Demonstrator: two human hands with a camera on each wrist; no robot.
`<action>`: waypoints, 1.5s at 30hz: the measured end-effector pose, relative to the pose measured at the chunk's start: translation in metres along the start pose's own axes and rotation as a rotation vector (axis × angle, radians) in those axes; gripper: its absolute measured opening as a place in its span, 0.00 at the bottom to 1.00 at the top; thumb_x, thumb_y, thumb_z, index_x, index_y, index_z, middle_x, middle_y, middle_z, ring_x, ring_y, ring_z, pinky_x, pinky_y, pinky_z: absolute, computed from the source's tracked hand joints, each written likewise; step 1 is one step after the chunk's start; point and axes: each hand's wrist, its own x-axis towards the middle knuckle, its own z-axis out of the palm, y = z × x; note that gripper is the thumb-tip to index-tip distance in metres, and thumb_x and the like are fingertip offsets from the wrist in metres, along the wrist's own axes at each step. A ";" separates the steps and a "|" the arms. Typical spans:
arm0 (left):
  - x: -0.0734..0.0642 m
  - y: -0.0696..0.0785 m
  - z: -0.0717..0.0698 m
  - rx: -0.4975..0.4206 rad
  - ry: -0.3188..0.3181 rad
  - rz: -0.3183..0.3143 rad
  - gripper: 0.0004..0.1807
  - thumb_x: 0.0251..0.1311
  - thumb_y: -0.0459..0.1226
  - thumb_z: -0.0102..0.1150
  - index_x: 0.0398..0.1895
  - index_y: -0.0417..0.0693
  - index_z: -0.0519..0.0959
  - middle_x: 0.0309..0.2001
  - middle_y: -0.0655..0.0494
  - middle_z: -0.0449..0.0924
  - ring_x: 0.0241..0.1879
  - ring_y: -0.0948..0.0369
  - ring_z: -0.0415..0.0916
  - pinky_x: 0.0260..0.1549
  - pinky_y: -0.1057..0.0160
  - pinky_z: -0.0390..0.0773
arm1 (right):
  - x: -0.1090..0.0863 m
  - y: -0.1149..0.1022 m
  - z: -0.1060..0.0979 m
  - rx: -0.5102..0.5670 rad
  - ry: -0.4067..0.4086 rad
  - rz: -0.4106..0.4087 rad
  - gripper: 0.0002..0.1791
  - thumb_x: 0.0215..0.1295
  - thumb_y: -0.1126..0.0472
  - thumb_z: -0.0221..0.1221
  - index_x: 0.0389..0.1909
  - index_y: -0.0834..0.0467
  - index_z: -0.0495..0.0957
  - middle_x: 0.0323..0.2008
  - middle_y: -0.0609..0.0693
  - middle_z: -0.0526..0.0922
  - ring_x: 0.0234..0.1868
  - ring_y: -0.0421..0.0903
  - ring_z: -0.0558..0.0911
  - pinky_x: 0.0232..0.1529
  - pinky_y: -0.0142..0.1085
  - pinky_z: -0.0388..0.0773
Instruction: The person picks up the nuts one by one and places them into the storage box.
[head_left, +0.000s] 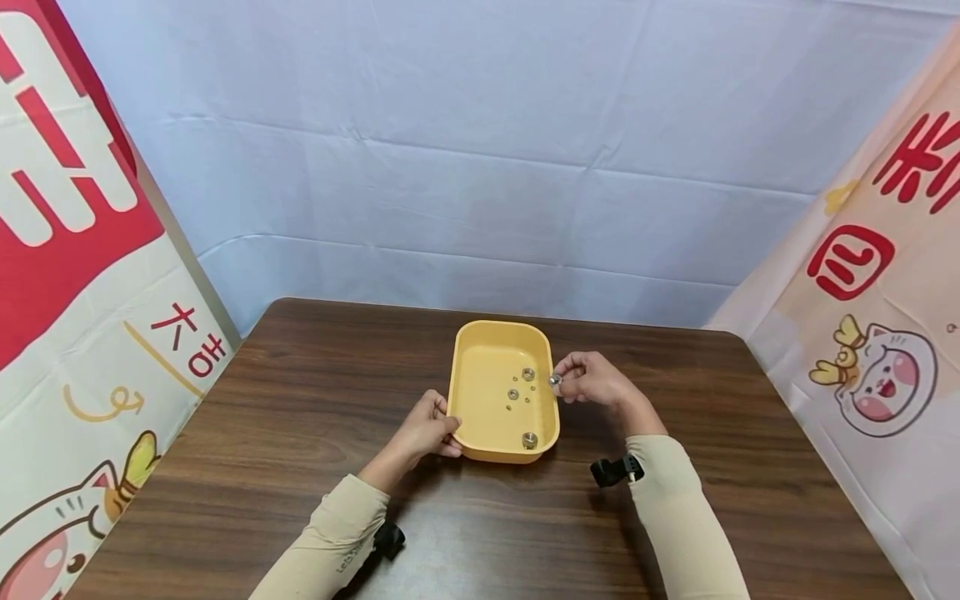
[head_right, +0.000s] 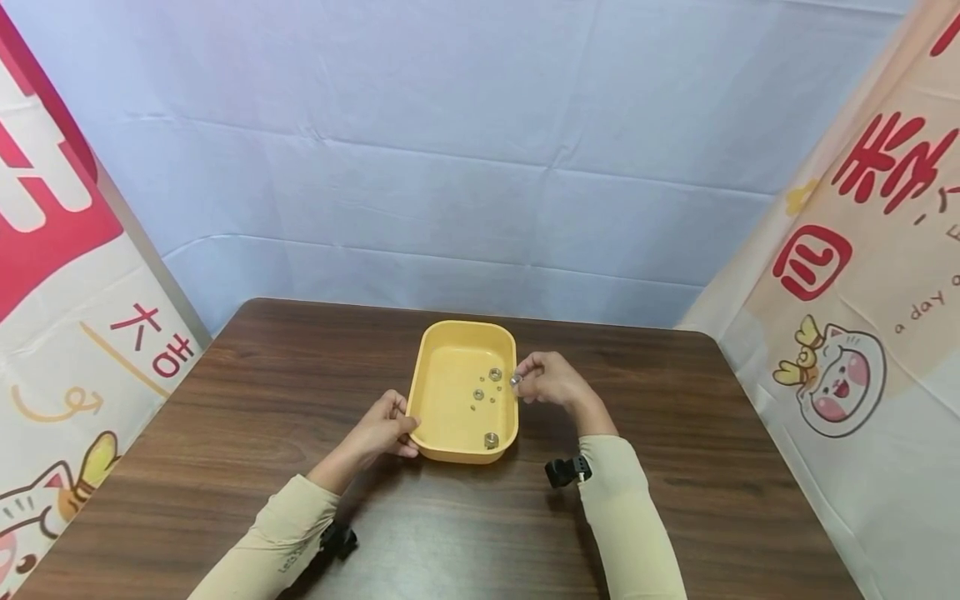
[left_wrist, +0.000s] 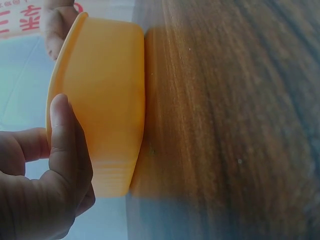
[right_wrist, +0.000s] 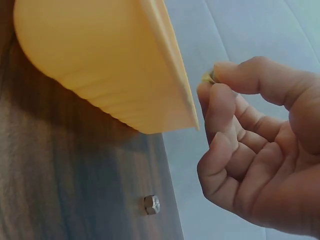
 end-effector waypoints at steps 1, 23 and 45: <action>0.000 0.000 0.000 0.000 0.000 -0.001 0.12 0.59 0.24 0.48 0.37 0.36 0.55 0.28 0.35 0.70 0.15 0.57 0.76 0.16 0.63 0.80 | 0.001 -0.001 0.000 -0.001 -0.008 -0.002 0.15 0.53 0.69 0.63 0.41 0.69 0.72 0.27 0.55 0.76 0.25 0.50 0.77 0.24 0.39 0.74; 0.001 -0.002 -0.001 0.007 -0.016 0.010 0.12 0.60 0.23 0.48 0.37 0.34 0.55 0.29 0.30 0.71 0.15 0.57 0.76 0.16 0.63 0.80 | 0.021 -0.019 0.002 -0.107 -0.145 0.011 0.12 0.53 0.69 0.60 0.40 0.66 0.74 0.26 0.54 0.78 0.23 0.48 0.75 0.20 0.38 0.67; 0.001 0.000 -0.001 -0.008 -0.018 0.002 0.13 0.60 0.24 0.48 0.34 0.39 0.54 0.27 0.35 0.71 0.15 0.57 0.76 0.16 0.63 0.80 | 0.039 -0.042 0.014 -0.235 -0.163 0.080 0.10 0.52 0.72 0.60 0.37 0.66 0.76 0.24 0.54 0.77 0.19 0.46 0.71 0.16 0.32 0.63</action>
